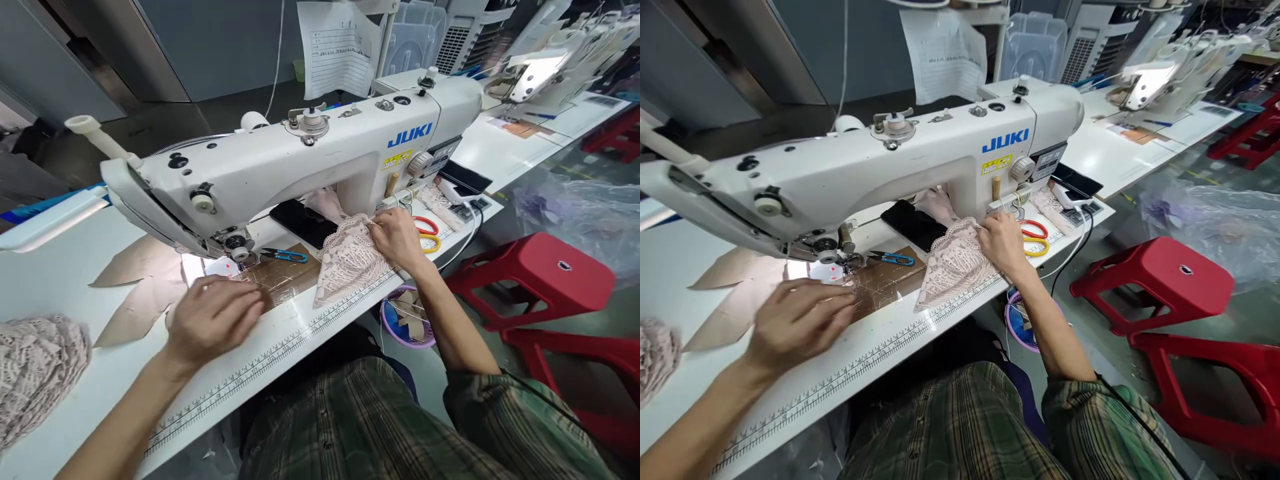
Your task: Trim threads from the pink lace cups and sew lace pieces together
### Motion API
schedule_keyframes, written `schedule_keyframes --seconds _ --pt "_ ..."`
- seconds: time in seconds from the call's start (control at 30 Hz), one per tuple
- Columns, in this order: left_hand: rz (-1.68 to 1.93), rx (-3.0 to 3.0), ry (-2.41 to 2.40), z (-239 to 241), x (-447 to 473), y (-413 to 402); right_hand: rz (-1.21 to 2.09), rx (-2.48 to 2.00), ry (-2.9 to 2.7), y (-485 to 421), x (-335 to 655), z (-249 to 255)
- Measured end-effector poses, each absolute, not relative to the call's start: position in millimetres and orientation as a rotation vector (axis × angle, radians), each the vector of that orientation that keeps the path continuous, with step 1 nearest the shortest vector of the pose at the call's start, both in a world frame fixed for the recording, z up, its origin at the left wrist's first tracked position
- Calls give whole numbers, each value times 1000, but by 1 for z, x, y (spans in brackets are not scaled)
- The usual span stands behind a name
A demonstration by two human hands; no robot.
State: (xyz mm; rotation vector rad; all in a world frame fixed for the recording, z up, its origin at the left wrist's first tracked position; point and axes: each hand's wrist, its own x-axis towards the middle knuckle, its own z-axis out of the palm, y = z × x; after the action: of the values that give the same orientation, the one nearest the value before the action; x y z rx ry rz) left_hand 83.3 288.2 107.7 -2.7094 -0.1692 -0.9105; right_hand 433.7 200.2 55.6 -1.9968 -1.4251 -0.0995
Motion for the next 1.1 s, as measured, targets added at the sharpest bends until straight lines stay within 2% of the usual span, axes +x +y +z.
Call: schedule_keyframes --seconds 0.17,0.43,0.6,0.77,1.0,1.1 --pt "-863 -3178 -276 103 155 263 236 -1702 -1242 198 433 82" --pt "-806 -3632 -649 79 234 278 609 -1368 -1112 195 414 106" --pt "-460 -3709 -442 80 217 277 661 -1169 -986 192 418 121" --pt "-607 -3678 -325 106 156 262 927 -1088 -1011 186 409 133" --pt "-1051 -3664 -1450 145 41 253 1380 -999 -1137 205 340 133" --pt "-1016 -3554 -1785 147 8 261 1505 -980 -1160 220 303 132"
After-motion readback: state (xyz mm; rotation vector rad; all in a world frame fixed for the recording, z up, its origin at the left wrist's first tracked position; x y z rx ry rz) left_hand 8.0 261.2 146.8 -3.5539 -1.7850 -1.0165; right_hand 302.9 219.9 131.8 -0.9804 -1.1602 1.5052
